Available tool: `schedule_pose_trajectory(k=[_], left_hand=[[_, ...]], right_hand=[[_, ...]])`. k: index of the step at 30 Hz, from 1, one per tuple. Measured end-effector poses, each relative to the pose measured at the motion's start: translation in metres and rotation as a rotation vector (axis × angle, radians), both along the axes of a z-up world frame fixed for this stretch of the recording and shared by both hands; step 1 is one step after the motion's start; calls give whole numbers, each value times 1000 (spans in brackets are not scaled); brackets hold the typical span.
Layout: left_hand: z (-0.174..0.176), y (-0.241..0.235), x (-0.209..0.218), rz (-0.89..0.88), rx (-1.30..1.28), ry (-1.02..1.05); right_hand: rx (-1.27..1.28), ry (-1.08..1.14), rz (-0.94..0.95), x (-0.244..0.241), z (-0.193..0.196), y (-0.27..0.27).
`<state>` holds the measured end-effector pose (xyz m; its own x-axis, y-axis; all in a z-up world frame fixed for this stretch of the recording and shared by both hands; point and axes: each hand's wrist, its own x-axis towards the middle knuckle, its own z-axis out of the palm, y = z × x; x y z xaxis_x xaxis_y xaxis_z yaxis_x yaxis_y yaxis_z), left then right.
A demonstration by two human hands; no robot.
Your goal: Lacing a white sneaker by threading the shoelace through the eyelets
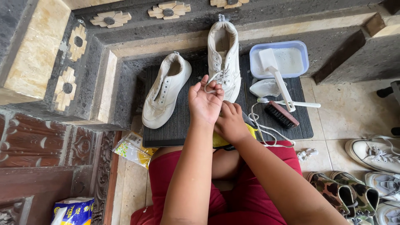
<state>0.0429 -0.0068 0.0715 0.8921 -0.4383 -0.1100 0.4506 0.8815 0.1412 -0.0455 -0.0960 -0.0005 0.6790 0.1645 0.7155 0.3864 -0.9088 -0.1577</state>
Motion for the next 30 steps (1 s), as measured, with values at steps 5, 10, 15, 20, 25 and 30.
schedule_pose_trajectory(k=[5, 10, 15, 20, 25, 30], left_hand=[[43, 13, -19, -102, 1337, -202], [14, 39, -30, -24, 1848, -388], [31, 54, -57, -165, 2070, -535], [26, 47, -80, -543, 2058, -758], [-24, 49, -72, -283, 2100, -794], [-25, 57, -75, -112, 2012, -741]], right_hand=[[24, -26, -189, -3, -8, -4], [65, -22, -205, -7, 10, 2], [94, -62, -171, -5, 15, 3], [104, -89, -137, -9, 45, 6], [87, -30, -169, -7, 26, 1], [174, 23, -146, -9, 19, -3]])
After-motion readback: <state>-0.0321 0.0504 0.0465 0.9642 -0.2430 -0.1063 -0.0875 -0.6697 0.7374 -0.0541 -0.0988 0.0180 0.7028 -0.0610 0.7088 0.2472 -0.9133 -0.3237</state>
